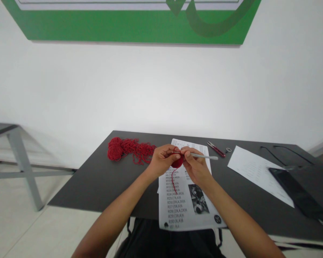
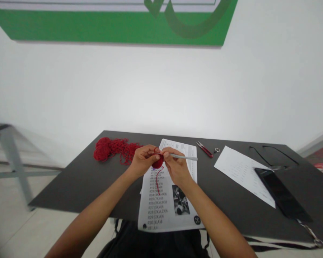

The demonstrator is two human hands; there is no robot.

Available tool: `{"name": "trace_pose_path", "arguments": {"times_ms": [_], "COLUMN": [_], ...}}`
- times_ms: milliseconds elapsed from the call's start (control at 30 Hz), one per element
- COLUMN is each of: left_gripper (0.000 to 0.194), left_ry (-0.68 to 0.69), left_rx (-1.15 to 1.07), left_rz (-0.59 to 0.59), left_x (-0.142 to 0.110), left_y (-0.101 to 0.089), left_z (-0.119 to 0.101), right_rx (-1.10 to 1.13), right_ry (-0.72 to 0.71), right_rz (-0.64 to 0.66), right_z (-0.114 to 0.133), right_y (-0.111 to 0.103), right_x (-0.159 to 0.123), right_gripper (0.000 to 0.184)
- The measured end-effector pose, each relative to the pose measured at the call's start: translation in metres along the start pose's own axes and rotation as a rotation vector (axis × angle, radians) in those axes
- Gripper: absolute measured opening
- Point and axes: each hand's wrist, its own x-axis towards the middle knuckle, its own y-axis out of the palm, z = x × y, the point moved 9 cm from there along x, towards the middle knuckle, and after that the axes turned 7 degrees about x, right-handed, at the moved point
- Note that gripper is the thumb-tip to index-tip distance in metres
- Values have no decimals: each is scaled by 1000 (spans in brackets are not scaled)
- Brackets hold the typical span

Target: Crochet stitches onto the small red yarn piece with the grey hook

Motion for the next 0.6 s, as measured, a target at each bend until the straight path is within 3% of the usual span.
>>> {"name": "trace_pose_path", "arguments": {"times_ms": [133, 400, 533, 600], "left_gripper": [15, 30, 11, 12], "left_ry": [113, -48, 48, 56], "left_rx": [310, 31, 271, 363], "left_rz": [-72, -64, -113, -122], "left_x": [0, -2, -5, -5], "left_y": [-7, 4, 1, -1], "left_z": [-11, 13, 2, 1], "right_rx": [-33, -139, -197, -228], "right_ry": [8, 23, 9, 11], "right_rz": [-60, -82, -116, -130], "right_z": [-5, -10, -9, -10], "right_y": [-6, -19, -24, -26], "right_x": [3, 9, 11, 11], "right_gripper": [28, 28, 32, 33]}}
